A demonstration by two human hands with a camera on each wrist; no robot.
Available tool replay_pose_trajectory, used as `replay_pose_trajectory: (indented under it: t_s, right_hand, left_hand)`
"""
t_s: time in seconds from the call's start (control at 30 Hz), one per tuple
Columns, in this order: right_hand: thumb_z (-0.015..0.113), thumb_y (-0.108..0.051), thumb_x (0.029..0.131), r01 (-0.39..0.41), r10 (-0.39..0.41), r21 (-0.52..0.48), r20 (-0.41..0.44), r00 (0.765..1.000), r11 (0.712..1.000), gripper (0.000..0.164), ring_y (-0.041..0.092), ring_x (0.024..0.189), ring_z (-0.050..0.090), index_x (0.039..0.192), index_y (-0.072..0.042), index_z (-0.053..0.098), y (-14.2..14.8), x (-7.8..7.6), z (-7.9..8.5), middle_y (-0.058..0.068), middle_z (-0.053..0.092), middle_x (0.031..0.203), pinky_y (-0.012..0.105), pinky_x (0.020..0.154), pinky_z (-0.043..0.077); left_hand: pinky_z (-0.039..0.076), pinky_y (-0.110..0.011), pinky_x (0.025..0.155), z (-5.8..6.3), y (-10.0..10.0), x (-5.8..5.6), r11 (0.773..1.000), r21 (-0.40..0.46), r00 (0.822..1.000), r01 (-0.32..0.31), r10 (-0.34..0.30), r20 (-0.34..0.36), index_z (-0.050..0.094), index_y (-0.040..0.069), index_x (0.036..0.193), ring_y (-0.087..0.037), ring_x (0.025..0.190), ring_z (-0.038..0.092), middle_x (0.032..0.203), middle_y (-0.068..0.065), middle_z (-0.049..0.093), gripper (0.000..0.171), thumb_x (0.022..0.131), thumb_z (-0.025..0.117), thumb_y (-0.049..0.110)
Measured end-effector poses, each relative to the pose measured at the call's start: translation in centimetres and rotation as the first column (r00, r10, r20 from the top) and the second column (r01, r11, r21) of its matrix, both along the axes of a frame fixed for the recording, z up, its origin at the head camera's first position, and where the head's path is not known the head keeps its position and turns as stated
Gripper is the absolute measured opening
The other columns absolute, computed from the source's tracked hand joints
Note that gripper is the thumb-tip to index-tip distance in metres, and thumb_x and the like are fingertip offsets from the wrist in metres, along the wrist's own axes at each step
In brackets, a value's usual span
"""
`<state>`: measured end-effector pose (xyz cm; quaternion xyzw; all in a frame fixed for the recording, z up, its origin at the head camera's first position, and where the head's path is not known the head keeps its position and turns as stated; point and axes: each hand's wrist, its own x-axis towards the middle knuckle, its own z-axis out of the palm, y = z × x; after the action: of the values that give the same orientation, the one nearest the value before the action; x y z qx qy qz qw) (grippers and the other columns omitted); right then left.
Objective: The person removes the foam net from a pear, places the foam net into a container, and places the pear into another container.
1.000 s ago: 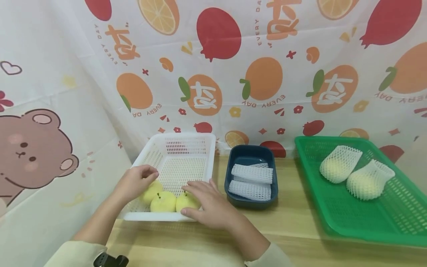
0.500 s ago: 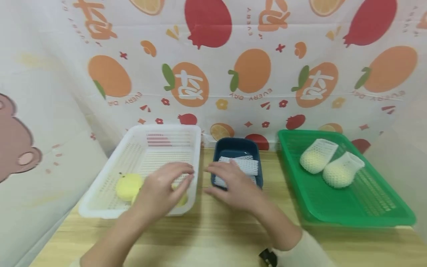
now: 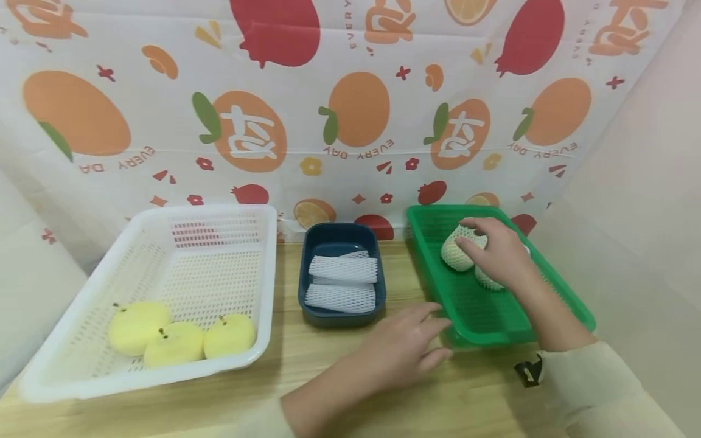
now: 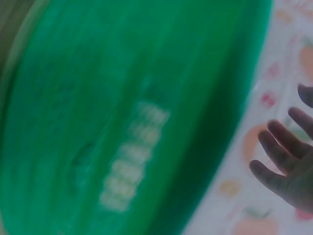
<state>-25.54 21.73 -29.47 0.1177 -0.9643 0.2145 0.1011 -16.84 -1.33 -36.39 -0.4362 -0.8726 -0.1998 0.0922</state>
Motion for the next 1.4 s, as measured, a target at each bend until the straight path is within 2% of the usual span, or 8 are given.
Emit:
replay_pose_trajectory:
  t_s: [0.1,0.2,0.43,0.57,0.7,0.97,1.2,1.4]
  right_hand:
    - [0.060,-0.031,0.098,0.077,-0.077,0.001,-0.015,0.997,0.997,0.049,0.044,0.123,0.049,0.136,-0.001,0.053,2.5,-1.4,-1.0,0.026,0.050,0.137,0.063,0.096,0.041]
    - [0.060,-0.026,0.096,0.134,-0.134,0.002,0.015,0.991,0.991,0.056,0.049,0.130,0.040,0.140,0.005,0.046,4.8,-2.6,-2.4,0.032,0.043,0.141,0.065,0.103,0.034]
    - [0.057,-0.024,0.097,0.199,-0.201,0.033,0.167,0.965,0.980,0.065,0.055,0.135,0.031,0.145,0.012,0.032,9.5,-3.7,-4.5,0.037,0.034,0.146,0.068,0.107,0.028]
    - [0.056,-0.027,0.097,0.201,-0.214,0.079,0.231,0.949,0.976,0.065,0.054,0.131,0.036,0.145,0.011,0.034,10.4,-4.1,-4.9,0.038,0.039,0.142,0.067,0.104,0.033]
    - [0.058,-0.026,0.096,0.138,-0.170,0.143,0.242,0.955,0.980,0.059,0.053,0.123,0.047,0.136,0.015,0.045,10.5,-4.5,-5.3,0.038,0.050,0.132,0.063,0.099,0.041]
    - [0.067,-0.015,0.090,0.148,-0.172,0.145,0.167,0.971,0.978,0.037,0.047,0.101,0.063,0.111,0.016,0.065,11.0,-4.7,-5.6,0.034,0.066,0.109,0.055,0.081,0.053]
    - [0.066,-0.013,0.089,0.198,-0.222,0.180,0.125,0.967,0.964,0.032,0.046,0.098,0.063,0.108,0.013,0.067,10.9,-4.4,-4.7,0.032,0.067,0.107,0.055,0.081,0.052]
    - [0.067,-0.011,0.087,0.183,-0.191,0.193,0.022,0.981,0.964,0.029,0.046,0.095,0.064,0.103,0.013,0.069,10.9,-3.6,-3.9,0.031,0.068,0.102,0.056,0.080,0.052]
  left_hand:
    - [0.042,-0.031,0.108,-0.2,2.2,-0.2,0.997,-0.082,0.996,0.002,-0.008,-0.085,0.061,0.013,0.132,-0.022,0.134,0.049,0.140,-0.010,0.056,0.052,0.097,0.055,0.051]
    - [0.041,-0.030,0.109,-0.9,3.4,-0.2,0.991,-0.130,0.984,-0.027,0.003,-0.178,0.066,0.013,0.125,-0.022,0.133,0.050,0.134,-0.008,0.060,0.046,0.095,0.060,0.047]
    - [0.045,-0.030,0.105,-1.4,4.5,-0.5,0.995,-0.091,0.956,-0.046,0.017,-0.293,0.072,0.017,0.113,-0.019,0.127,0.057,0.126,-0.003,0.067,0.027,0.095,0.065,0.037]
    - [0.045,-0.029,0.105,-1.5,4.6,-0.5,0.996,-0.083,0.958,-0.029,0.004,-0.288,0.072,0.018,0.113,-0.018,0.126,0.057,0.126,-0.002,0.067,0.026,0.095,0.064,0.036]
    - [0.044,-0.029,0.106,-1.8,4.6,-0.4,0.997,-0.070,0.963,-0.032,0.012,-0.271,0.072,0.018,0.113,-0.017,0.126,0.057,0.126,-0.001,0.067,0.026,0.095,0.065,0.036]
    - [0.045,-0.031,0.105,-2.3,4.8,-0.3,1.000,-0.031,0.976,-0.005,-0.002,-0.218,0.071,0.020,0.117,-0.016,0.130,0.054,0.130,0.000,0.065,0.027,0.097,0.062,0.036]
    - [0.044,-0.032,0.107,-2.1,5.0,-0.5,0.999,0.026,0.981,0.021,-0.016,-0.191,0.071,0.018,0.118,-0.017,0.132,0.052,0.131,-0.001,0.064,0.028,0.098,0.061,0.035]
    - [0.036,-0.028,0.113,-2.5,4.8,-0.8,0.998,0.041,0.994,0.042,-0.038,-0.103,0.068,0.017,0.123,-0.017,0.137,0.047,0.134,0.000,0.062,0.031,0.100,0.058,0.034]
